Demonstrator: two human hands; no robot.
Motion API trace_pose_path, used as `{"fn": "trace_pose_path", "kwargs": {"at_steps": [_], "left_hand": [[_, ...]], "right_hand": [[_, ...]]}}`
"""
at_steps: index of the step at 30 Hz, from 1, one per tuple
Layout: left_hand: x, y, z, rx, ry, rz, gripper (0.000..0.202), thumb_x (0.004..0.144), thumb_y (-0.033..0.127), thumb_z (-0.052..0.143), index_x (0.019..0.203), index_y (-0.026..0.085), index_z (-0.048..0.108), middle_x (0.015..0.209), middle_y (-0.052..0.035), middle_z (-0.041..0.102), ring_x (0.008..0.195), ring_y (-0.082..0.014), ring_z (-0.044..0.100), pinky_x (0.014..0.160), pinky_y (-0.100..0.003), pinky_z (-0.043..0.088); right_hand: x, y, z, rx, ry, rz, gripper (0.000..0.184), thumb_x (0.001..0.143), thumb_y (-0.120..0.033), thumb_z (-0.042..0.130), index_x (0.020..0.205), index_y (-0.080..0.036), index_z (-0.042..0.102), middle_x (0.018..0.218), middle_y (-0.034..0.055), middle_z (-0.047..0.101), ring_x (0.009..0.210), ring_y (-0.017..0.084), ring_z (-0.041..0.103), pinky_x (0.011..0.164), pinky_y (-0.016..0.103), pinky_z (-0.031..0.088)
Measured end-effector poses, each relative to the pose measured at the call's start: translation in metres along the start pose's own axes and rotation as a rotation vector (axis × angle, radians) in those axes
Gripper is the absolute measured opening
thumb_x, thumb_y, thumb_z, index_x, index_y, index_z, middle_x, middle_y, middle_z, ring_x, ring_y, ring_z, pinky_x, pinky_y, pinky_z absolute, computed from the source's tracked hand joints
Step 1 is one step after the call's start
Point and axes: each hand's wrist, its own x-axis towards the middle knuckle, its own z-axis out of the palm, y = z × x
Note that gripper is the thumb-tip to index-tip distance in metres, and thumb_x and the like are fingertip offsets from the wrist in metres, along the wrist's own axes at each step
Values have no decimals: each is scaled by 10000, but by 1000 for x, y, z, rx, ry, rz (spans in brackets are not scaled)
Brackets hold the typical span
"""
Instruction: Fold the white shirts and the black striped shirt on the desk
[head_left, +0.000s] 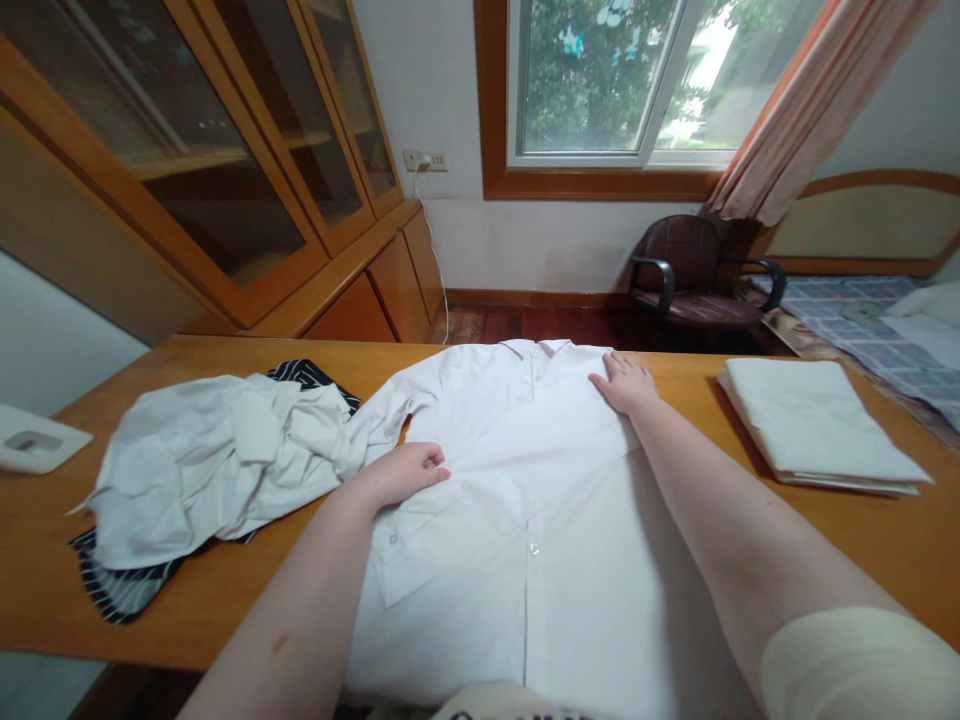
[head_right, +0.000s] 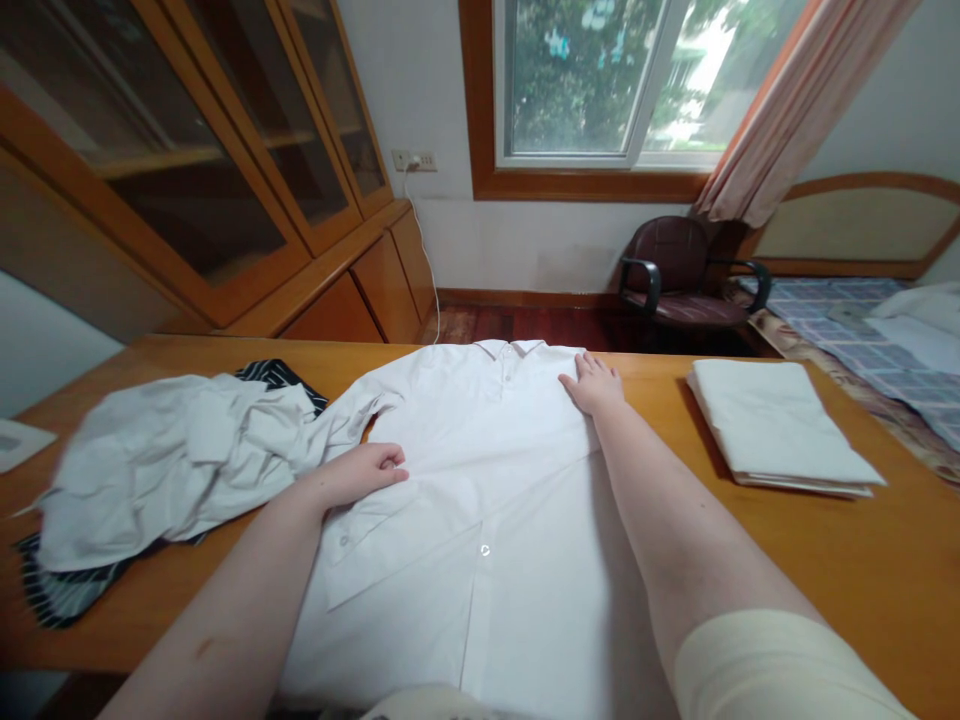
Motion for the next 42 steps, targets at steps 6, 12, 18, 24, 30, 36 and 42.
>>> {"fn": "trace_pose_path", "kwargs": {"at_steps": [6, 12, 18, 24, 30, 36, 42], "left_hand": [[-8, 4, -6, -70, -32, -34, 319, 701, 478, 549, 842, 203, 626, 731, -3, 611, 646, -163, 552, 551, -237, 350], [-17, -4, -14, -150, -135, -136, 424, 723, 616, 489, 735, 204, 586, 598, 9, 528, 539, -148, 465, 503, -249, 317], [-26, -4, -17, -124, -240, -76, 393, 674, 597, 557, 642, 206, 524, 575, 31, 487, 529, -138, 438, 503, -250, 283], [-43, 6, -3, 14, -32, -95, 320, 690, 520, 542, 693, 203, 580, 754, -11, 622, 717, -197, 559, 607, -258, 354], [-56, -5, 14, 54, 95, -140, 312, 812, 463, 384, 656, 210, 478, 689, 0, 590, 673, -176, 555, 582, -253, 340], [-64, -3, 27, 244, 158, -305, 273, 825, 458, 417, 721, 213, 477, 695, -31, 609, 688, -204, 577, 570, -273, 322], [-66, 19, 18, 427, 317, -235, 275, 821, 394, 468, 957, 175, 564, 1022, -142, 644, 940, -289, 602, 744, -356, 416]], "right_hand": [[-34, -34, -9, -44, 117, -188, 607, 909, -507, 334, 1383, -132, 389, 1497, 152, 276, 1365, 295, 227, 1089, 464, 167], [-84, -54, 6, 39, 35, -238, 587, 919, -529, 306, 1375, -173, 405, 1472, 137, 334, 1340, 298, 293, 1061, 458, 228], [-88, -50, 12, 67, 57, -198, 607, 911, -537, 322, 1411, -195, 360, 1496, 96, 303, 1367, 263, 252, 1091, 437, 175], [-89, -53, 12, 69, 55, -195, 620, 908, -547, 309, 1425, -205, 333, 1506, 87, 282, 1375, 248, 233, 1099, 426, 152], [-90, -53, 11, 72, 48, -189, 623, 907, -546, 306, 1427, -203, 328, 1509, 89, 274, 1381, 243, 216, 1099, 428, 151], [-89, -53, 11, 79, 46, -187, 627, 904, -549, 307, 1430, -208, 323, 1511, 83, 271, 1381, 243, 220, 1098, 433, 153], [-90, -53, 10, 75, 34, -187, 631, 906, -550, 294, 1433, -203, 315, 1514, 85, 262, 1382, 245, 214, 1100, 430, 148]]}}
